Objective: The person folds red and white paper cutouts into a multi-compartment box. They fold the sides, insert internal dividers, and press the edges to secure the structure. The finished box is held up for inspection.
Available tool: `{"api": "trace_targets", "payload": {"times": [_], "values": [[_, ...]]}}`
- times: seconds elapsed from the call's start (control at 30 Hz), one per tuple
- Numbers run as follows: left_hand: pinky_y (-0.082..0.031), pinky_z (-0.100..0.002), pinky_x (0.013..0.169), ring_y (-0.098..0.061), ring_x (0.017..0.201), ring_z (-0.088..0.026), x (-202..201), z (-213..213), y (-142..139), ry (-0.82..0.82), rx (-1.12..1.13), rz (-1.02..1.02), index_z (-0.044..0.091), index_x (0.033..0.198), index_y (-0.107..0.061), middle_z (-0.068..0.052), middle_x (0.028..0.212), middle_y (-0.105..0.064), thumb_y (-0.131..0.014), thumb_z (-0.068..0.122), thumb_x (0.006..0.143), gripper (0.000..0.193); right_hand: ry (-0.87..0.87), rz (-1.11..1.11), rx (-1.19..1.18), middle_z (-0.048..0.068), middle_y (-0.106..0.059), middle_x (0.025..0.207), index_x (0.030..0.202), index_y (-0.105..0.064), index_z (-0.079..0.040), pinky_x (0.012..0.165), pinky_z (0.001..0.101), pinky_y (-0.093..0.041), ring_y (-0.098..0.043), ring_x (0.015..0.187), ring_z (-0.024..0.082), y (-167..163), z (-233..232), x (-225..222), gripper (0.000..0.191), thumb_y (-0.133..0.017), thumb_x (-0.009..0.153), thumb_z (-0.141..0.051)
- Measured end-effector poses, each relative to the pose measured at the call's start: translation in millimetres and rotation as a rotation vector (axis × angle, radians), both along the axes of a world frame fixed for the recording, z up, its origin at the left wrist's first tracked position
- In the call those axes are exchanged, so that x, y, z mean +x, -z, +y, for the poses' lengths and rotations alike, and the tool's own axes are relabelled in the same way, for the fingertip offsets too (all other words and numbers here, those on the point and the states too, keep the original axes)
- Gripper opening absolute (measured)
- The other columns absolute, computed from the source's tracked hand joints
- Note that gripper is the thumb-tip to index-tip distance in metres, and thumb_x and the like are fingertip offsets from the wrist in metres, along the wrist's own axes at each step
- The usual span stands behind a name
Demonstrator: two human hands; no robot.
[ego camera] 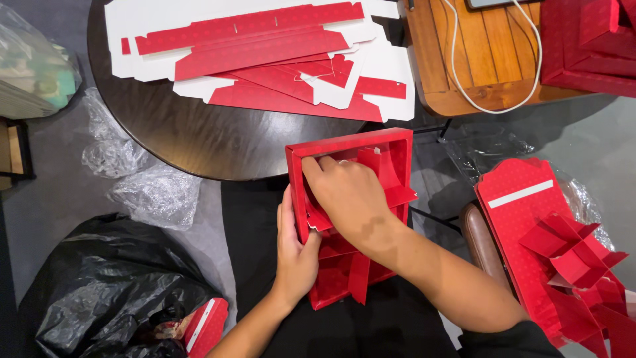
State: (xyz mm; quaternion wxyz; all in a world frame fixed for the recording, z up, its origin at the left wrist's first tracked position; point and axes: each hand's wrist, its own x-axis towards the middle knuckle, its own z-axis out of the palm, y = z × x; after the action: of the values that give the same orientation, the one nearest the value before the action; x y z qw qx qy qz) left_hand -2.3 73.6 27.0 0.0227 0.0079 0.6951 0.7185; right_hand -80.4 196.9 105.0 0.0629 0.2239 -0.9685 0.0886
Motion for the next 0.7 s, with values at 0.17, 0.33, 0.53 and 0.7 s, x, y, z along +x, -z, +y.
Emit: {"api": "trace_targets", "payload": {"times": [0.17,0.33,0.53,0.7], "values": [[-0.035,-0.035,0.117,-0.045,0.14,-0.026,-0.5,0.1,-0.2,0.004,0.004,0.03,0.0,0.16,-0.024,-0.016,0.147,-0.042,-0.048,-0.01,0.085,0.08,0.001,-0.038,-0.032,0.015,-0.069,0.082,0.099,-0.061,-0.002,0.05,0.0401,-0.056,-0.072,0.064,0.033,-1.9,0.5,-2.7,0.025,-0.071,0.078,-0.01],[-0.033,-0.036,0.12,-0.043,0.144,-0.028,-0.5,0.8,0.9,0.018,-0.008,0.017,0.0,0.161,-0.024,-0.017,0.151,-0.041,-0.047,-0.009,0.086,0.079,0.026,0.014,-0.01,0.015,-0.068,0.081,0.095,-0.063,-0.002,0.05,0.0393,-0.056,-0.072,0.06,0.032,3.8,-0.5,-2.5,0.022,-0.072,0.077,-0.012],[-0.029,-0.036,0.122,-0.035,0.152,-0.026,-2.1,2.1,5.2,0.031,0.055,-0.017,0.0,0.161,-0.022,-0.017,0.163,-0.035,-0.046,-0.009,0.088,0.077,0.077,0.109,0.022,0.013,-0.067,0.078,0.093,-0.063,-0.004,0.051,0.0372,-0.056,-0.07,0.058,0.029,10.7,-4.8,-0.3,0.019,-0.071,0.077,-0.01],[-0.035,-0.035,0.119,-0.044,0.145,-0.024,-4.1,1.3,10.8,0.06,0.193,-0.116,0.004,0.163,-0.019,-0.015,0.157,-0.043,-0.047,-0.006,0.089,0.08,0.044,0.086,0.027,0.013,-0.067,0.082,0.1,-0.065,-0.002,0.06,0.0376,-0.057,-0.072,0.07,0.029,2.2,-5.6,-1.9,0.024,-0.07,0.077,-0.01]]}}
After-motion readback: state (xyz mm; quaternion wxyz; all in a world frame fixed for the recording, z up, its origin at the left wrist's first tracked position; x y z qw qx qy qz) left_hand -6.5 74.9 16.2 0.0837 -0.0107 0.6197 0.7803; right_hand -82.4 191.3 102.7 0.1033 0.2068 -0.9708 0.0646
